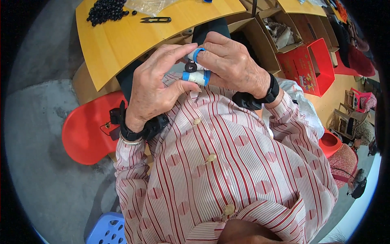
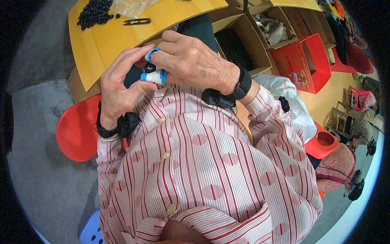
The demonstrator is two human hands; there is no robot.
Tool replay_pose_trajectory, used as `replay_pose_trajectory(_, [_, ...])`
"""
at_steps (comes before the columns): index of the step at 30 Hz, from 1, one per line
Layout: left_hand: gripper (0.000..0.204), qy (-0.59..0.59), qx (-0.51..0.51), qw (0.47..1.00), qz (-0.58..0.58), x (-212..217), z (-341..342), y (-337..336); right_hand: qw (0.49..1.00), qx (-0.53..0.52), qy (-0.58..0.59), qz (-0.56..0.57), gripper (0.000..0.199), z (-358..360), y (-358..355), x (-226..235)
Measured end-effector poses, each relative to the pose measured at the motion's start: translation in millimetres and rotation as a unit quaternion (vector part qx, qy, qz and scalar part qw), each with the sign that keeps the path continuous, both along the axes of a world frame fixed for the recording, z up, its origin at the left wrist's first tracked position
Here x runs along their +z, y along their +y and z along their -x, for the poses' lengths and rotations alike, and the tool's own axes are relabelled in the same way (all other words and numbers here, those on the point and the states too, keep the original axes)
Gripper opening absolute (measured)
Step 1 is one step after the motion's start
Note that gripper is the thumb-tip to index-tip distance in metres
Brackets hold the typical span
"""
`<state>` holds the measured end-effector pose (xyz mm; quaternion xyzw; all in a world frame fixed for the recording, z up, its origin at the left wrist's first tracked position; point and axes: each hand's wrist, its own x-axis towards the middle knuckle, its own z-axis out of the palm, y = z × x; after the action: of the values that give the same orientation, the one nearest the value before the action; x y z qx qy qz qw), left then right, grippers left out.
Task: The person assembles rubber components by inserting small pins into them by hand and sorts the rubber pieces across the table.
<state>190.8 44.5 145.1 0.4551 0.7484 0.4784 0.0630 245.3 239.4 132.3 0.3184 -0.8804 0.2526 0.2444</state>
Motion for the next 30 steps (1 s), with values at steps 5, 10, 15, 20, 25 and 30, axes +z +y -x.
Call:
replay_pose_trajectory(5, [0.062, 0.030, -0.012, 0.999, -0.011, 3.2, 0.5, -0.4, 0.999, -0.002, 0.033, 0.009, 0.031, -0.1, -2.5, 0.4])
replay_pose_trajectory(10, [0.058, 0.051, -0.014, 0.999, -0.012, 0.4, 4.6, -3.0, 1.000, 0.004, 0.024, 0.006, 0.031, -1.1, -3.5, 1.5])
replay_pose_trajectory(15, [0.054, 0.078, -0.018, 0.996, -0.028, -1.2, 5.5, -3.7, 0.999, -0.006, 0.035, -0.010, 0.031, -2.0, -6.4, 0.1])
replay_pose_trajectory(20, [0.061, 0.060, 0.006, 0.998, -0.001, -2.7, 2.8, 1.7, 0.995, -0.046, 0.074, -0.040, 0.030, 3.6, -1.2, 0.2])
replay_pose_trajectory(25, [0.062, -0.166, 0.000, 0.985, -0.040, -17.4, -2.2, -5.6, 0.994, -0.082, 0.059, -0.044, 0.030, 2.5, 4.6, 0.3])
replay_pose_trajectory(30, [0.034, -0.442, 0.014, 0.893, -0.085, -14.6, -2.1, -5.1, 0.993, -0.100, 0.028, -0.057, 0.028, -0.2, 3.1, -0.6])
